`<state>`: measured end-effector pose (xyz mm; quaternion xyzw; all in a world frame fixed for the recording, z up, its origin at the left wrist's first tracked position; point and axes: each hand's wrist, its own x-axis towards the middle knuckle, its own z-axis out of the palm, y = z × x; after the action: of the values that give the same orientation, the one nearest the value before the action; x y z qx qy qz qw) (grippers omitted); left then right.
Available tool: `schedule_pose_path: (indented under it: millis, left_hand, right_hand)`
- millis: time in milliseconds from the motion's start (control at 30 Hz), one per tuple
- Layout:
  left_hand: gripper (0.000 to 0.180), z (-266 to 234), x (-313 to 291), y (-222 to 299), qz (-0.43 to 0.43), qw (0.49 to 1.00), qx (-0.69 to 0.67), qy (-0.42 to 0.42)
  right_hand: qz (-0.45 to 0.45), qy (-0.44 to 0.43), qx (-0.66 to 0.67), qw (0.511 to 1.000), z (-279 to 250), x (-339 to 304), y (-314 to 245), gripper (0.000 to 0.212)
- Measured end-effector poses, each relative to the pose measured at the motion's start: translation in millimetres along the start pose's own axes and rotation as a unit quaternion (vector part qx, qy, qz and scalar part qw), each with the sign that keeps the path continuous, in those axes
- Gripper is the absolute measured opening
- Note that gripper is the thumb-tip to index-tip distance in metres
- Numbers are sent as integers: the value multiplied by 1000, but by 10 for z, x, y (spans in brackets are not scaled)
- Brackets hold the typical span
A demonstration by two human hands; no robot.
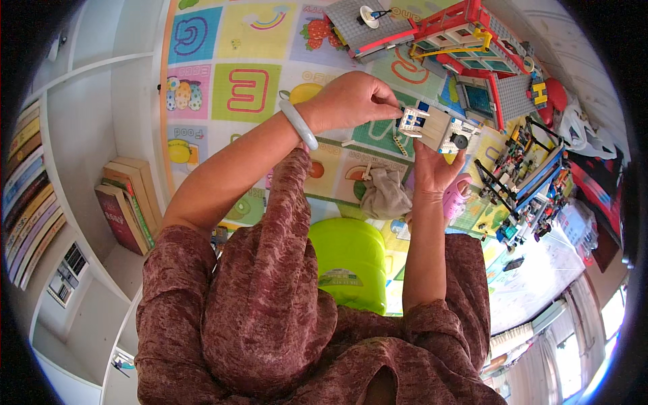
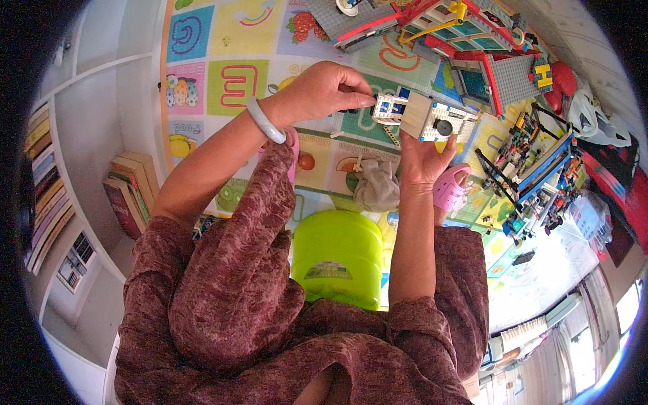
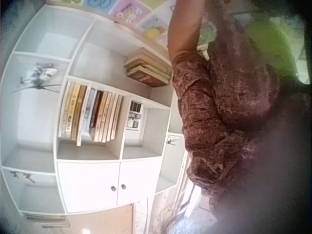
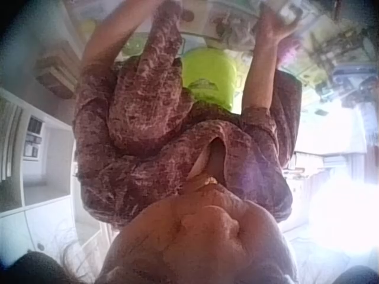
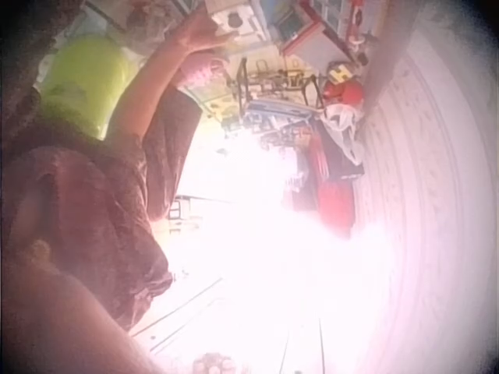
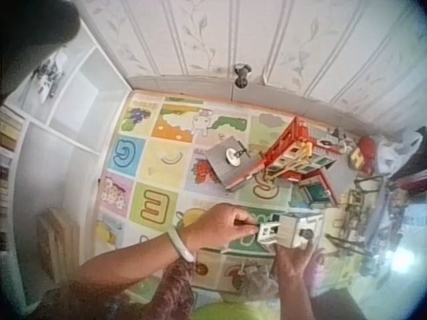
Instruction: Assembling a LEGO police vehicle on a play mat.
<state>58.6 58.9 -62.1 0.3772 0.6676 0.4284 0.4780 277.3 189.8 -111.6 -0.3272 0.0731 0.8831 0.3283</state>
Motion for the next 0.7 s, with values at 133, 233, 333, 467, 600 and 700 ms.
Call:
schedule_pose_path:
  millis: [133, 233, 333, 467, 600, 700]
  left_hand:
    - [25, -50, 1, -51, -5, 999, 45, -2]
    - [25, -66, 37, -51, -24, 997, 73, -22]
    - [26, -78, 55, -86, -8, 999, 45, -9]
    - [26, -91, 69, -117, -14, 1000, 15, 0]
    - [25, -76, 52, -194, -11, 997, 81, 8]
    - [21, -59, 68, -253, -2, 988, 156, 4]
  right_hand:
    - [-12, 2, -36, 999, 127, -20, -9, 67]
    - [-13, -14, -63, 998, 179, -21, -32, 65]
    - [-5, -15, -47, 999, 184, 10, -49, 66]
    - [20, -18, -42, 999, 137, 22, -86, 68]
    - [23, 13, -75, 997, 58, 44, -111, 70]
    - [11, 31, -102, 994, -19, 62, -122, 70]
